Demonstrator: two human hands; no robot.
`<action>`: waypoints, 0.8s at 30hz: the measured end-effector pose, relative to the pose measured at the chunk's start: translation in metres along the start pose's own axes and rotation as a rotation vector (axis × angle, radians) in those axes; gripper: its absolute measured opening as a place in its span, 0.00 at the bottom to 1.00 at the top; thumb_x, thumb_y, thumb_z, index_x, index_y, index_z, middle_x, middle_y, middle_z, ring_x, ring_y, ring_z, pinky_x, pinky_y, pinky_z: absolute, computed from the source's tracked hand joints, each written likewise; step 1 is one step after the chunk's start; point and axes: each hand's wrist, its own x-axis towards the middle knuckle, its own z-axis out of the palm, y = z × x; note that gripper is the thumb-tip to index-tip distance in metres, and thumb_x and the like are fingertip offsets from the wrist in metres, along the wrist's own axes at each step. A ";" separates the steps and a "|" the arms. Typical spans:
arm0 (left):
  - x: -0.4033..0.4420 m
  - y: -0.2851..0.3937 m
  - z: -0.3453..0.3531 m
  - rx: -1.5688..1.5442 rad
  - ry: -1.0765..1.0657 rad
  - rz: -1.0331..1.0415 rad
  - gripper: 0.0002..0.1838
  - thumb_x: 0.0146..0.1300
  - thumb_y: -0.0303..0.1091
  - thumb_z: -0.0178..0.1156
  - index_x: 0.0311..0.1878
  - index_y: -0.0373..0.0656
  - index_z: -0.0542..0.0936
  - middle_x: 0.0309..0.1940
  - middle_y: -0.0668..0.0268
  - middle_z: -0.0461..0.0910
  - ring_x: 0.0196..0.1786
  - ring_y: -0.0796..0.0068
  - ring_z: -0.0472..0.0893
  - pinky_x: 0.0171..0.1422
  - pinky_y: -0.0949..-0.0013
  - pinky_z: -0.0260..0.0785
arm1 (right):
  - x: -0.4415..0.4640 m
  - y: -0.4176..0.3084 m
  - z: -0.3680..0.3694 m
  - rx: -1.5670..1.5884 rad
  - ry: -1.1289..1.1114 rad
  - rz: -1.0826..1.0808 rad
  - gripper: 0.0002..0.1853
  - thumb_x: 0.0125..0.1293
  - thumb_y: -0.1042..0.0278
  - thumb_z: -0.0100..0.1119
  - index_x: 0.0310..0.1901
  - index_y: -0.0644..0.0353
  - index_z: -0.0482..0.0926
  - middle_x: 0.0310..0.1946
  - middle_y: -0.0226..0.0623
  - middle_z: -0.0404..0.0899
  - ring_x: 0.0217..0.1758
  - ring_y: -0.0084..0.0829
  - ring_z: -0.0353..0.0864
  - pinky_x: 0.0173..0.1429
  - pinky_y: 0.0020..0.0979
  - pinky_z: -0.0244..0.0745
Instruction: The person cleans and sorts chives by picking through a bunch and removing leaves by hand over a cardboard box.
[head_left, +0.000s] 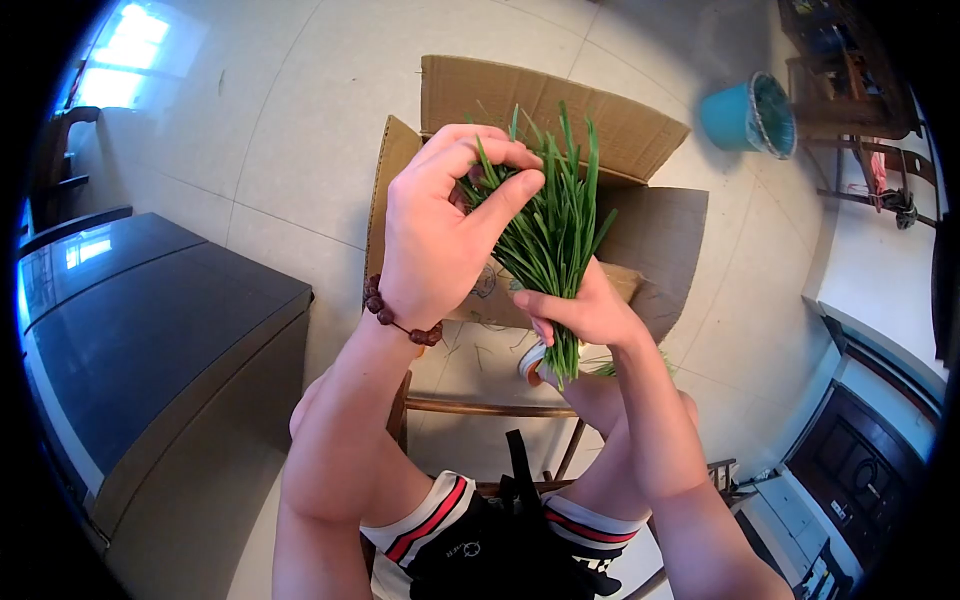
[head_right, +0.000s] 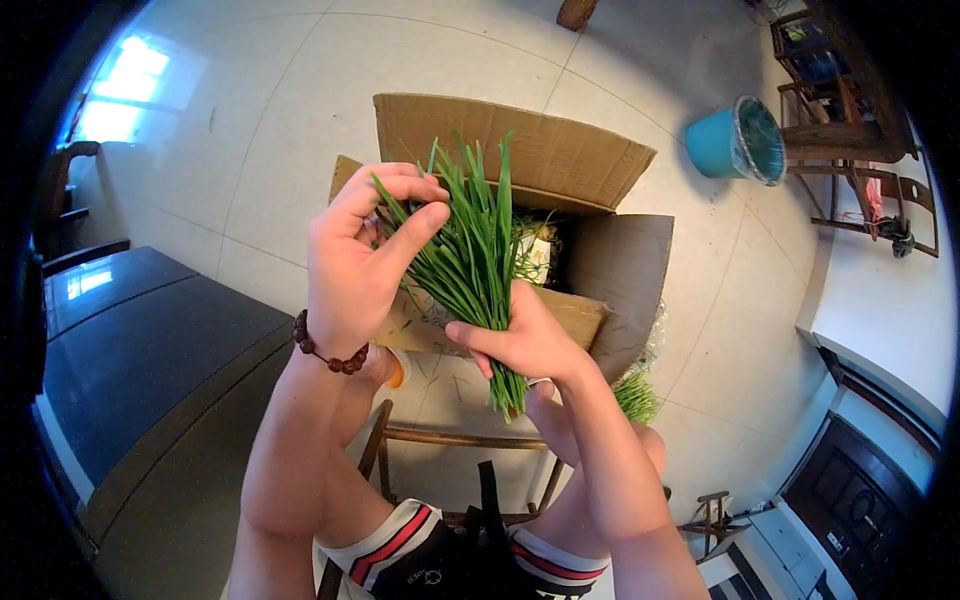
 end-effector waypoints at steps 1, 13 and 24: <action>0.000 0.001 0.000 0.003 -0.004 0.012 0.07 0.67 0.21 0.67 0.46 0.33 0.83 0.51 0.61 0.79 0.55 0.74 0.79 0.60 0.70 0.71 | -0.001 -0.002 0.001 0.007 0.014 0.004 0.05 0.68 0.75 0.65 0.39 0.63 0.77 0.17 0.26 0.75 0.17 0.19 0.72 0.22 0.26 0.69; 0.000 0.003 0.002 0.021 -0.028 0.026 0.07 0.67 0.20 0.66 0.47 0.32 0.82 0.50 0.63 0.80 0.53 0.77 0.78 0.59 0.72 0.70 | -0.001 0.001 -0.002 -0.014 0.005 0.011 0.05 0.68 0.75 0.64 0.37 0.62 0.77 0.16 0.26 0.75 0.16 0.19 0.73 0.22 0.26 0.69; 0.004 0.000 0.004 -0.010 0.120 0.095 0.03 0.67 0.24 0.65 0.42 0.38 0.84 0.42 0.65 0.83 0.45 0.74 0.80 0.52 0.71 0.71 | 0.002 0.001 -0.005 -0.090 0.051 0.018 0.06 0.67 0.74 0.65 0.33 0.63 0.77 0.16 0.27 0.76 0.17 0.19 0.74 0.23 0.27 0.70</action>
